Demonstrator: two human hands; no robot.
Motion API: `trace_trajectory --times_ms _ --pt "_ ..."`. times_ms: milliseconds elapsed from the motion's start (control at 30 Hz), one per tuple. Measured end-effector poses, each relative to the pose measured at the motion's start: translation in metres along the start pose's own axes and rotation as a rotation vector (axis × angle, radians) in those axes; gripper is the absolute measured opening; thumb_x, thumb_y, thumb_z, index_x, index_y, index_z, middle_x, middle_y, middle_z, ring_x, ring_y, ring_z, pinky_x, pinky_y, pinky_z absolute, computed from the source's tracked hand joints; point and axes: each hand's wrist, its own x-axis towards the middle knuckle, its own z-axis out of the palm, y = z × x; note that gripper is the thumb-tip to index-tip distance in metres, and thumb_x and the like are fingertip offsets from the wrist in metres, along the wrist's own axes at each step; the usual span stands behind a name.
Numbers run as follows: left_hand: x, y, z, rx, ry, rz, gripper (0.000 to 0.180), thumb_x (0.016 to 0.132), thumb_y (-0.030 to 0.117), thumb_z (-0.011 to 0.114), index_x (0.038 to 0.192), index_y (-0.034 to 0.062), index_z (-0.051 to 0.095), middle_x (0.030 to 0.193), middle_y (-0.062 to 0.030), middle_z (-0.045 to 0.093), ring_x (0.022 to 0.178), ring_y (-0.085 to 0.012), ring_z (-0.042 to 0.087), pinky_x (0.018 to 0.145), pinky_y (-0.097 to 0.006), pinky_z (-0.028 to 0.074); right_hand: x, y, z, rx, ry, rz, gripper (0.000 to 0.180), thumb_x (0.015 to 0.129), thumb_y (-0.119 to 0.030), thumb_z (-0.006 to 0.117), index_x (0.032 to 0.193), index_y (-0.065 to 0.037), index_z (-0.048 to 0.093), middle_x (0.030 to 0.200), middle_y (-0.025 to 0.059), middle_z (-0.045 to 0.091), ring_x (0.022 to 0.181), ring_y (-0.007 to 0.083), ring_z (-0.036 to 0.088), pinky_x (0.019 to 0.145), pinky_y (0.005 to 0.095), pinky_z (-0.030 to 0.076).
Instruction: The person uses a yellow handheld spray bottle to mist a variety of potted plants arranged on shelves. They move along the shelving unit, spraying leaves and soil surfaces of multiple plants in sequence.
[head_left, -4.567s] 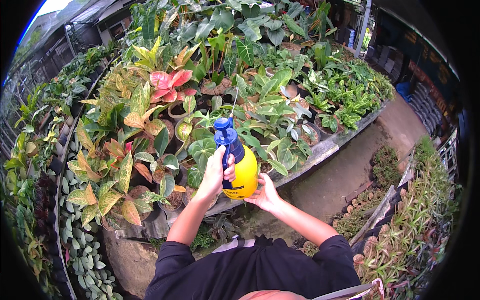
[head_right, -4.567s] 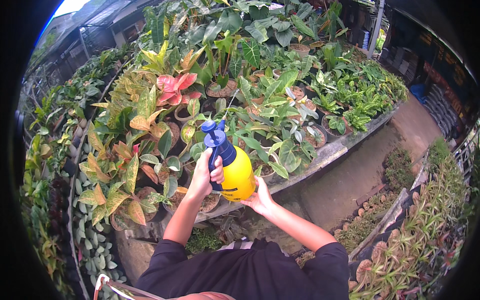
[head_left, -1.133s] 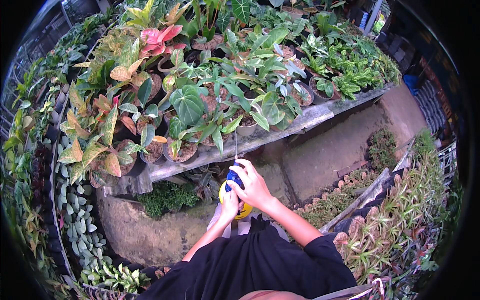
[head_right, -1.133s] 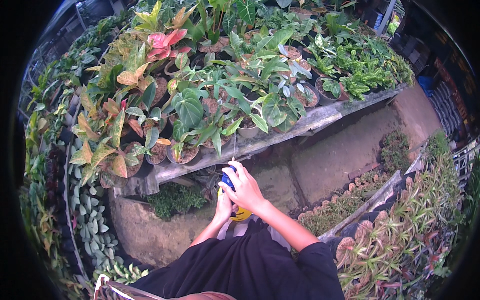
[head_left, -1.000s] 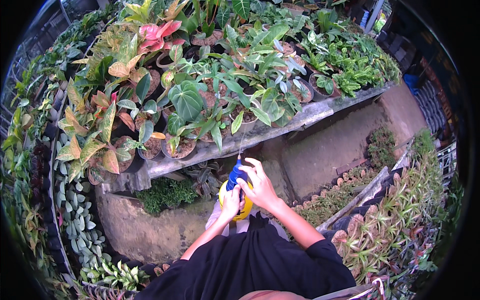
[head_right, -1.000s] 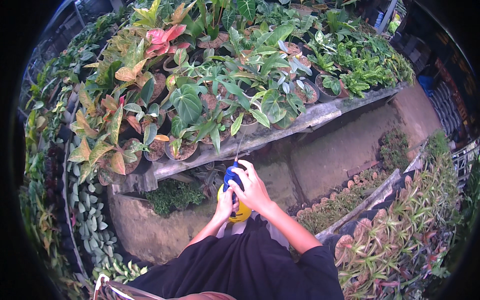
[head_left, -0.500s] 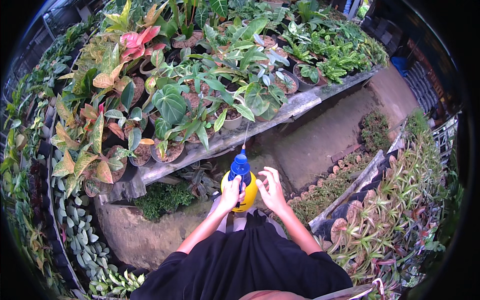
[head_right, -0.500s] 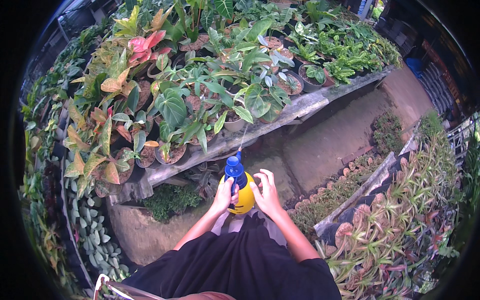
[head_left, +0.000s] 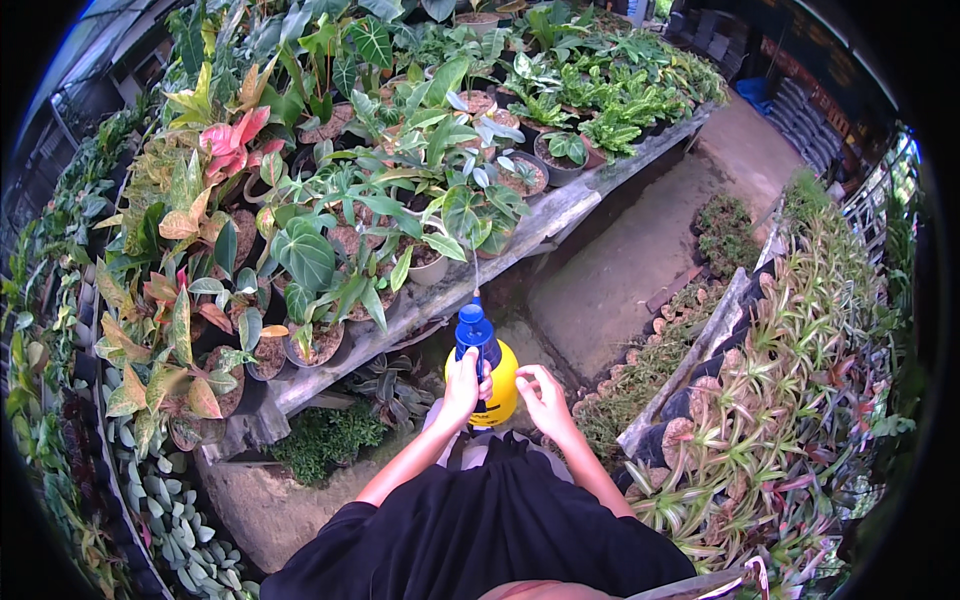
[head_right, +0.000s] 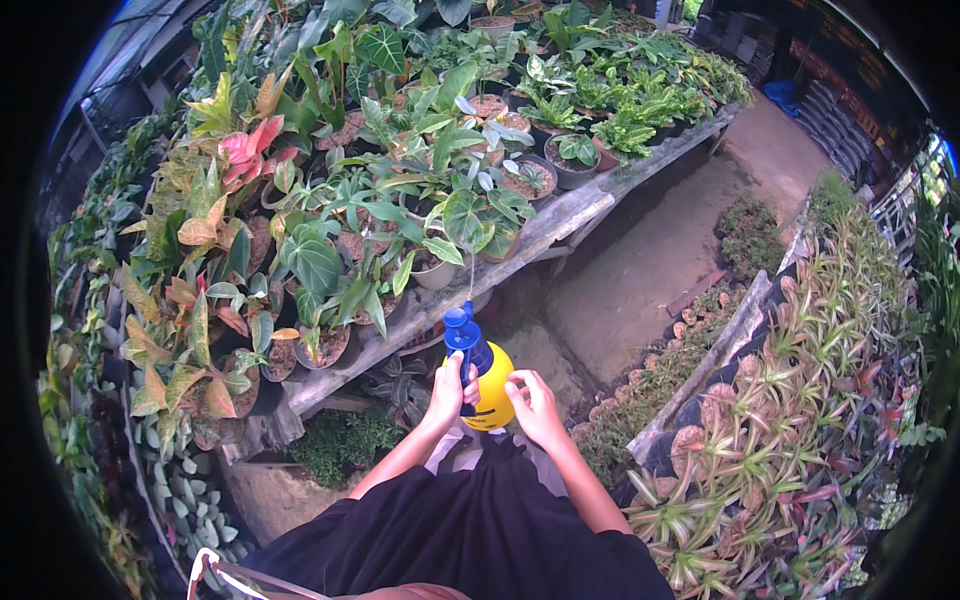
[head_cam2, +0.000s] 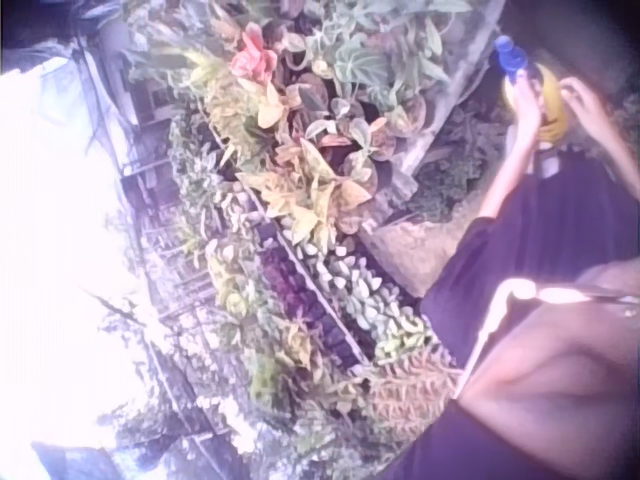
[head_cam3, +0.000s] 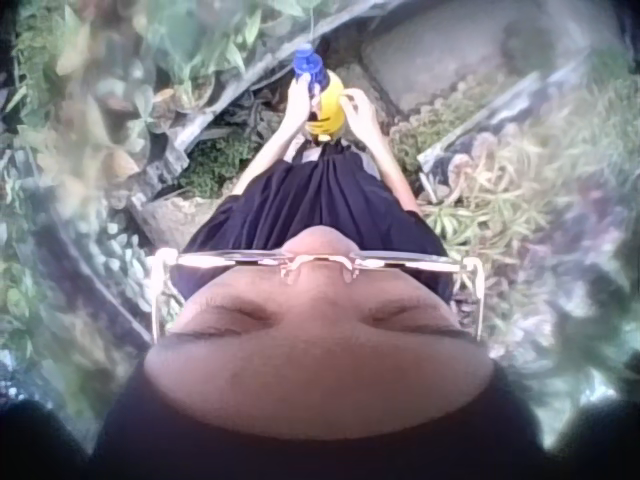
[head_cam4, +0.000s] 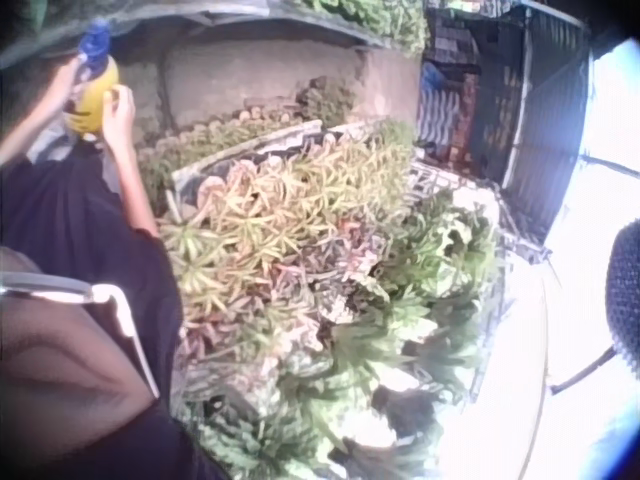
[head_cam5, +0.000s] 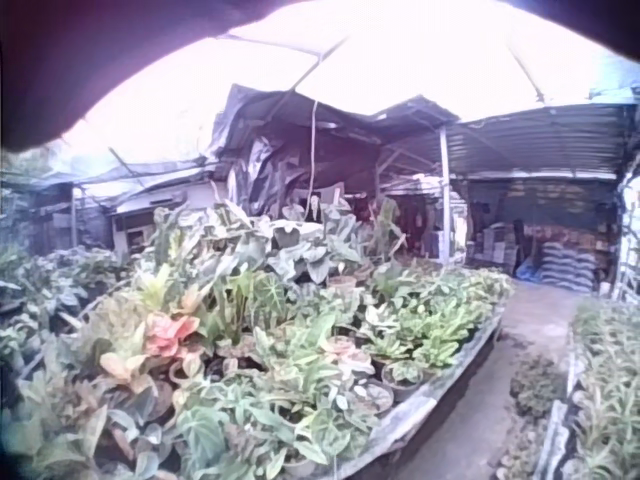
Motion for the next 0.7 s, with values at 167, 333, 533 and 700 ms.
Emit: trace_trajectory --times_ms 167,333,533,700 --pt "0.001 0.001 0.008 0.084 -0.076 0.019 0.039 0.088 0.035 0.029 0.064 0.0049 0.04 0.043 -0.0006 0.034 0.035 -0.0102 0.032 0.037 -0.024 0.029 0.002 0.005 0.0 0.101 0.008 0.043 0.021 0.084 -0.017 0.047 0.095 0.0 0.05 0.082 0.006 0.057 0.065 0.0111 0.053 0.059 0.0243 0.043" --pt "0.013 0.007 0.019 0.112 -0.099 0.023 0.039 0.088 0.035 0.028 0.065 0.0053 0.04 0.042 -0.0005 0.034 0.034 -0.0103 0.032 0.037 -0.024 0.03 -0.001 0.003 -0.005 0.127 0.031 0.058 0.021 0.084 -0.017 0.047 0.095 0.0 0.05 0.08 0.0071 0.058 0.065 0.0106 0.053 0.059 0.0242 0.044" --pt "0.034 0.004 0.034 0.097 -0.148 0.001 0.04 0.088 0.036 0.029 0.066 0.0057 0.041 0.043 -0.0001 0.035 0.035 -0.0102 0.033 0.037 -0.024 0.03 -0.003 0.018 -0.019 0.196 0.112 0.139 0.018 0.085 -0.015 0.047 0.095 -0.001 0.051 0.082 0.0076 0.058 0.071 0.0109 0.055 0.061 0.0236 0.045" --pt "0.059 0.009 0.047 0.019 -0.116 0.01 0.039 0.088 0.036 0.028 0.067 0.0063 0.039 0.044 0.0007 0.034 0.036 -0.0096 0.032 0.038 -0.024 0.03 0.012 0.019 -0.034 0.184 0.143 0.164 0.018 0.085 -0.015 0.045 0.094 -0.001 0.051 0.08 0.0065 0.058 0.071 0.0105 0.054 0.063 0.0234 0.045"
